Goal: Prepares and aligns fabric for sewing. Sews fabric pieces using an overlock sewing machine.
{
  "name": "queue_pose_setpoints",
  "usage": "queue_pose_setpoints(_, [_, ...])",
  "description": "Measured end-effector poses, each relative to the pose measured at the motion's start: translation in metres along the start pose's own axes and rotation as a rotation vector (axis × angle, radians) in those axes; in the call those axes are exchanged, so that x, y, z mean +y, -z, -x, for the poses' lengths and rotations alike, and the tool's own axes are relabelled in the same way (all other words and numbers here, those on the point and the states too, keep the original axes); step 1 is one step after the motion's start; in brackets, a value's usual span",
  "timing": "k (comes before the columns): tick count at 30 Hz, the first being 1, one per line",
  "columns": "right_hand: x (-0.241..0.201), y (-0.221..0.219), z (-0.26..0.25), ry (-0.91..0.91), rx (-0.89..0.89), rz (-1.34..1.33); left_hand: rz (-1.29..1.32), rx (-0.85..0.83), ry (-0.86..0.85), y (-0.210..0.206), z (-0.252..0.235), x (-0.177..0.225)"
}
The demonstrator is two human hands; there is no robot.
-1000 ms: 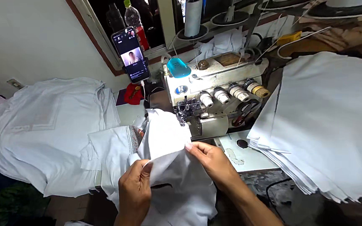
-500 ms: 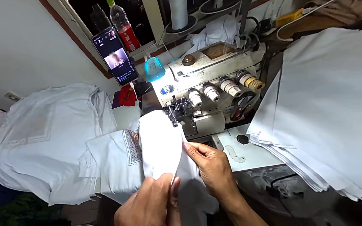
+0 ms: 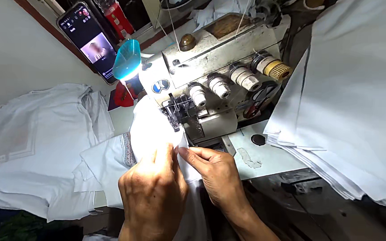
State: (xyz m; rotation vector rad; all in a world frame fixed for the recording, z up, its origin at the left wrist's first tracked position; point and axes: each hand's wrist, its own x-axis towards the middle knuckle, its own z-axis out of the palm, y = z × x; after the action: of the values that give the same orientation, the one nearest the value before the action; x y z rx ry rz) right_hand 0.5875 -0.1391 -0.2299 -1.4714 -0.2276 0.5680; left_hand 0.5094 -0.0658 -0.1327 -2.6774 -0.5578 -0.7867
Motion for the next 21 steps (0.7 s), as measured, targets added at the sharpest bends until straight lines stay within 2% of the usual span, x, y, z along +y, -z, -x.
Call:
queue_pose_setpoints(5, [0.001, -0.004, 0.003, -0.022, -0.024, -0.088, -0.052, -0.036, 0.005, -0.010, -0.004, 0.005])
queue_pose_setpoints(11, [-0.001, -0.007, 0.003, -0.012, -0.005, -0.071, -0.042, -0.070, 0.005, -0.020, -0.008, 0.005])
queue_pose_setpoints(18, [-0.001, -0.012, 0.003, 0.043, 0.084, 0.044, 0.074, -0.102, 0.100, -0.041, -0.014, 0.013])
queue_pose_setpoints(21, [0.002, -0.013, 0.002, 0.102, 0.106, 0.039, 0.125, -0.059, 0.070, -0.043, -0.004, 0.011])
